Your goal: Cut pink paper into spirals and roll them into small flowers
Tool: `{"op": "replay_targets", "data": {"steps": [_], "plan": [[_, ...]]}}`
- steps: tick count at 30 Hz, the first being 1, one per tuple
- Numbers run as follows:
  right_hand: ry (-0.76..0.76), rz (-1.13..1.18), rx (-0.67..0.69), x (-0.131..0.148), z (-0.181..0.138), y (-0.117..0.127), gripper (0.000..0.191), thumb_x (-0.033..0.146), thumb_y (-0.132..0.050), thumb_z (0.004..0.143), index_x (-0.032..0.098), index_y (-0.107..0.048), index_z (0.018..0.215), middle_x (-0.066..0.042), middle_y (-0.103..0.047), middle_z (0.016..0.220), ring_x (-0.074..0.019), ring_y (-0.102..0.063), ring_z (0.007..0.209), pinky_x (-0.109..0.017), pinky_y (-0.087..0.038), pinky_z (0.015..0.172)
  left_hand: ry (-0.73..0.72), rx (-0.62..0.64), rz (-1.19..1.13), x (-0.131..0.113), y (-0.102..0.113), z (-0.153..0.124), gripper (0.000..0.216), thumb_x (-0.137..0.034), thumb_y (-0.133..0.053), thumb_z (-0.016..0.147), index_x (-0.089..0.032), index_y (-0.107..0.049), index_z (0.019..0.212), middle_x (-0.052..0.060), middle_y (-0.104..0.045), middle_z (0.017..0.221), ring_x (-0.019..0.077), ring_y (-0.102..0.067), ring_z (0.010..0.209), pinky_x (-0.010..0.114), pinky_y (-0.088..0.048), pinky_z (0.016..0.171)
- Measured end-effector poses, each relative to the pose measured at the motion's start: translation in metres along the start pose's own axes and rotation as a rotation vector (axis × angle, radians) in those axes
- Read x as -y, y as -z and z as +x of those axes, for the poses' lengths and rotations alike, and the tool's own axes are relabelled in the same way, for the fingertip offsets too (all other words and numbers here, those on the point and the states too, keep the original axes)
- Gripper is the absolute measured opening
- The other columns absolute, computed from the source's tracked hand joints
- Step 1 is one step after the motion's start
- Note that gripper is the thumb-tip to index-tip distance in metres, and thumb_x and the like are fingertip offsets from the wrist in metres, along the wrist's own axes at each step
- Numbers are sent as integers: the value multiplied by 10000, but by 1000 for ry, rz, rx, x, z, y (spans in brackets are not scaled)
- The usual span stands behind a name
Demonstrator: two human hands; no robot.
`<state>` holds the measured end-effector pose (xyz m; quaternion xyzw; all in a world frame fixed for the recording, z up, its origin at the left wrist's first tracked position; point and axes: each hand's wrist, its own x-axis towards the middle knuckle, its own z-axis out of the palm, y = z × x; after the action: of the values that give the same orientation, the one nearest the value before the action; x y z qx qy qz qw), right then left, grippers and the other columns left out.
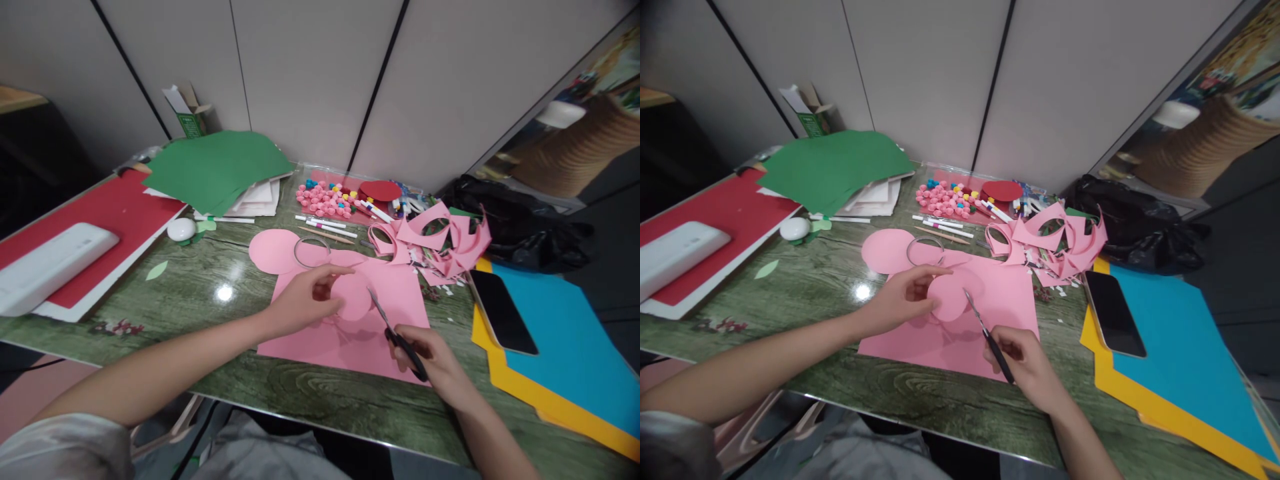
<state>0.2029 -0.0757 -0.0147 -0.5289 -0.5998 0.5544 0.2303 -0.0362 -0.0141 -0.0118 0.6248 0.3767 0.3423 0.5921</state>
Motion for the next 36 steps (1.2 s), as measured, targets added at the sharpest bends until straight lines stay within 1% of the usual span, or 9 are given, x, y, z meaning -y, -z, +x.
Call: {"op": "replay_targets", "data": {"steps": [5, 8, 12, 16, 19, 22, 26, 31, 36], "plan": [[-18, -8, -17, 0, 0, 0, 362, 482, -581, 750, 162, -499, 601, 23, -472, 519, -91, -401, 479, -215, -310, 461, -16, -57, 5, -3, 1, 0, 428, -157, -566, 735, -197, -542, 1161, -32, -442, 719, 85, -428, 643, 222, -403, 601], [-14, 4, -21, 1, 0, 0, 378, 504, -582, 738, 163, -500, 595, 13, -485, 529, -104, -426, 498, -223, -334, 476, -14, -62, -6, -5, 1, 0, 416, -172, -572, 740, -190, -545, 1155, -41, -431, 687, 80, -422, 625, 224, -401, 596], [16, 18, -17, 1, 0, -1, 406, 547, -562, 732, 163, -508, 608, 6, -473, 539, -119, -443, 519, -230, -355, 484, 2, -47, -37, -3, 1, 0, 408, -184, -586, 735, -189, -550, 1142, -40, -437, 699, 76, -426, 617, 221, -406, 584], [34, 19, 18, 2, -1, -1, 392, 535, -531, 761, 163, -502, 641, 5, -463, 574, -119, -436, 540, -231, -350, 494, 14, -7, -55, 1, 0, 0, 396, -181, -587, 732, -193, -557, 1127, -29, -451, 734, 78, -420, 630, 228, -409, 596], [31, 24, 40, 4, -1, -1, 396, 539, -527, 763, 164, -491, 643, 5, -450, 580, -117, -424, 544, -232, -341, 494, 19, 21, -61, 0, -1, 0, 408, -153, -588, 719, -190, -564, 1124, -38, -414, 719, 72, -391, 617, 217, -388, 575], [29, 28, 33, 5, -2, -2, 399, 541, -529, 762, 166, -483, 635, 5, -449, 576, -117, -417, 544, -233, -332, 495, 24, 38, -59, -1, -1, 0, 413, -136, -586, 709, -192, -573, 1118, -45, -384, 701, 71, -375, 611, 212, -376, 567], [24, 20, 23, 5, -2, -2, 391, 530, -521, 773, 168, -479, 630, 6, -455, 570, -120, -421, 545, -232, -320, 492, 8, 31, -45, -1, 0, 1, 402, -132, -573, 716, -199, -576, 1112, -33, -412, 745, 71, -387, 630, 213, -376, 580], [16, -4, 42, 3, -2, -1, 384, 518, -523, 773, 162, -482, 634, 6, -462, 572, -117, -426, 547, -228, -312, 495, -6, 6, -6, 0, 0, 0, 402, -113, -558, 715, -190, -574, 1109, -11, -456, 824, 71, -402, 658, 210, -373, 593], [-1, -9, 42, 1, -1, 1, 371, 493, -543, 771, 154, -483, 634, 13, -461, 561, -106, -411, 538, -224, -304, 499, -9, -3, -12, -2, 0, 1, 408, -121, -546, 724, -190, -561, 1126, -15, -452, 802, 74, -409, 657, 210, -383, 596]]}}
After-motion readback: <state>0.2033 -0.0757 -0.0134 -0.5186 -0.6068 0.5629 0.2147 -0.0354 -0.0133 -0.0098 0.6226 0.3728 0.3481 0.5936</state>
